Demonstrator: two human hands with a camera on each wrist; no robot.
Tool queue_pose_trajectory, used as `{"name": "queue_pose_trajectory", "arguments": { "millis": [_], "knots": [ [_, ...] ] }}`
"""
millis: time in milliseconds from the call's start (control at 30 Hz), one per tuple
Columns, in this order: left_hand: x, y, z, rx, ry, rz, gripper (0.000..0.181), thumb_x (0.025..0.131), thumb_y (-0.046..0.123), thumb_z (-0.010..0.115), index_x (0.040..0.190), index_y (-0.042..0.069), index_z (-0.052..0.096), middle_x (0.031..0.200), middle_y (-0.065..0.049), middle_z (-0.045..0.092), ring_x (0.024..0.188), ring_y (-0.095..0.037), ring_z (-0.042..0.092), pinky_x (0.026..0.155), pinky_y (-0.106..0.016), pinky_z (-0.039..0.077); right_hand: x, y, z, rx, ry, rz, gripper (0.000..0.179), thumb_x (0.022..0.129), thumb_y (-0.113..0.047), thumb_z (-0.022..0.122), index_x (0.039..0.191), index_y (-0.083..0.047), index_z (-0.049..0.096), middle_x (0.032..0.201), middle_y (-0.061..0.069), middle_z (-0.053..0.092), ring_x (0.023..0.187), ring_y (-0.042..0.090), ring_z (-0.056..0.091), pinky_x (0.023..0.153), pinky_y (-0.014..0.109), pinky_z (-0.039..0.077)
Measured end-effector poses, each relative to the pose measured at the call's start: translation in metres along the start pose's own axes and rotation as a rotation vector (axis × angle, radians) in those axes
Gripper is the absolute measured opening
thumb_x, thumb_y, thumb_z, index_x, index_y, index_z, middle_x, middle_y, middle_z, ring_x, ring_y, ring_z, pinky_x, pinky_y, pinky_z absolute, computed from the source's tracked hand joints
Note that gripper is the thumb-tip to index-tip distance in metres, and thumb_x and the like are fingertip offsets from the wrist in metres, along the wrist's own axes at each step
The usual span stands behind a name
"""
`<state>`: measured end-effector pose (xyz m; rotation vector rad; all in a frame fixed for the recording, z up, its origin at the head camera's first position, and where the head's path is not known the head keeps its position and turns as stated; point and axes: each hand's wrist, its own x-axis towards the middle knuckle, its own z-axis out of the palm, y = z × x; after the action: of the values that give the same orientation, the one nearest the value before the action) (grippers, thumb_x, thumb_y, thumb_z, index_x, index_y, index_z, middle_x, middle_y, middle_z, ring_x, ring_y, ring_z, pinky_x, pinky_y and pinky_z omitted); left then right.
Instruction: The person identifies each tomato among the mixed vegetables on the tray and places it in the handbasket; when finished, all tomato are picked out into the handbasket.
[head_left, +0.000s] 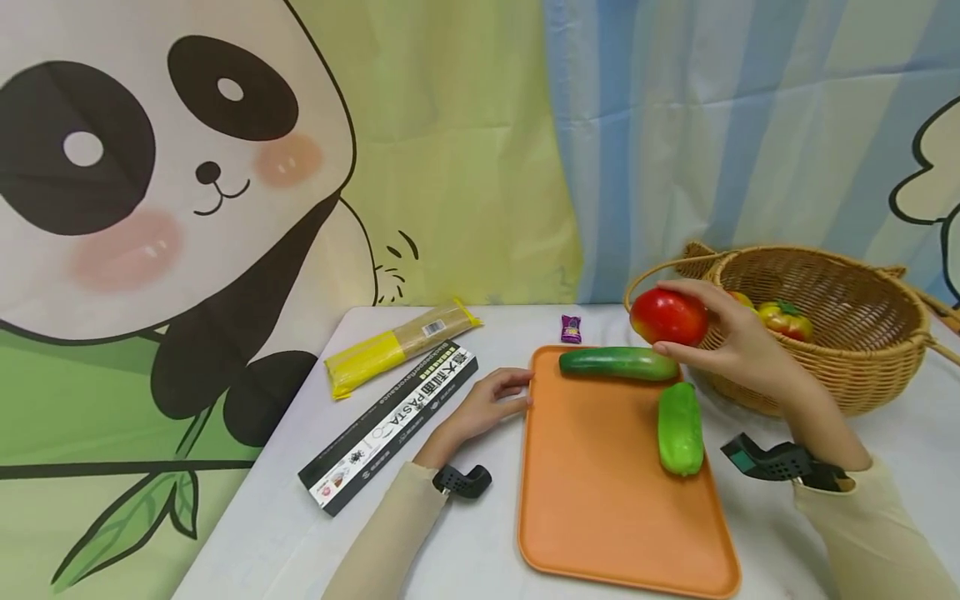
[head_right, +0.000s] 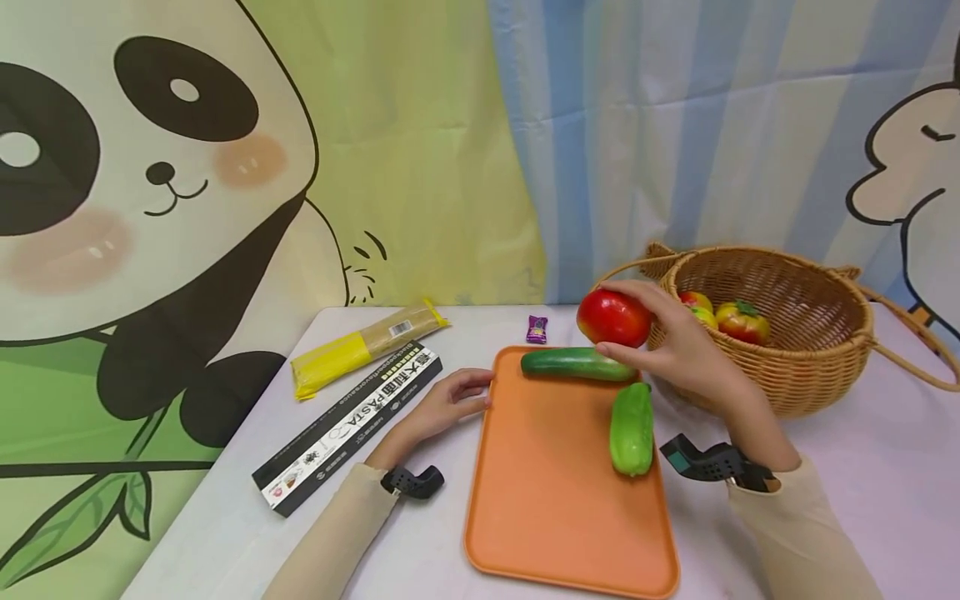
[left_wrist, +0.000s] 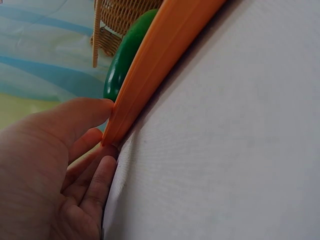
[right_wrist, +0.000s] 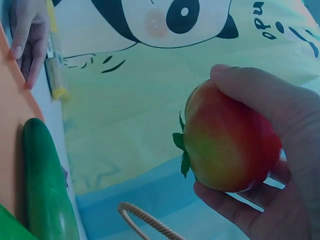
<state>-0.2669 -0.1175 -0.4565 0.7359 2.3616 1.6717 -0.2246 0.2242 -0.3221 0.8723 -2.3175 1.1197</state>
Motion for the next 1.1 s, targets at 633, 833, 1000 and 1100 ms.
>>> {"name": "queue_pose_trajectory", "arguments": {
  "millis": [633, 833, 1000, 1100],
  "knots": [
    [-0.005, 0.026, -0.003, -0.003, -0.043, -0.002, 0.046, 0.091, -0.002, 0.063, 0.133, -0.015, 0.048, 0.136, -0.03, 0.05, 0.126, -0.041, 0.051, 0.11, -0.046, 0.041, 0.001, 0.009, -0.033, -0.061, 0.061, 0.046, 0.08, 0.067, 0.012, 0.082, 0.139, -0.007, 0.051, 0.129, -0.023, 0.047, 0.106, -0.005, 0.049, 0.084, -0.002, 0.04],
    [0.001, 0.005, 0.0, -0.001, -0.012, -0.008, 0.047, 0.092, 0.003, 0.065, 0.135, -0.009, 0.05, 0.138, -0.025, 0.051, 0.126, -0.037, 0.052, 0.11, -0.04, 0.042, -0.003, 0.017, -0.044, -0.147, 0.069, 0.064, 0.08, 0.068, 0.007, 0.084, 0.139, -0.011, 0.052, 0.13, -0.019, 0.049, 0.107, -0.009, 0.045, 0.082, -0.004, 0.037],
    [0.002, 0.0, 0.0, -0.001, -0.004, -0.016, 0.047, 0.091, 0.007, 0.068, 0.134, -0.004, 0.053, 0.136, -0.019, 0.054, 0.124, -0.032, 0.055, 0.108, -0.033, 0.045, -0.006, 0.023, -0.055, -0.116, 0.106, 0.156, 0.076, 0.072, 0.004, 0.082, 0.139, -0.014, 0.053, 0.125, -0.017, 0.052, 0.101, -0.008, 0.048, 0.079, -0.004, 0.038],
    [0.001, 0.001, 0.0, 0.007, 0.001, -0.021, 0.046, 0.091, 0.007, 0.068, 0.134, -0.003, 0.054, 0.135, -0.017, 0.055, 0.123, -0.029, 0.056, 0.107, -0.029, 0.045, -0.006, 0.025, -0.061, -0.095, 0.125, 0.22, 0.073, 0.074, 0.001, 0.082, 0.14, -0.015, 0.053, 0.123, -0.023, 0.048, 0.098, -0.007, 0.048, 0.076, -0.005, 0.038]
  ]
}}
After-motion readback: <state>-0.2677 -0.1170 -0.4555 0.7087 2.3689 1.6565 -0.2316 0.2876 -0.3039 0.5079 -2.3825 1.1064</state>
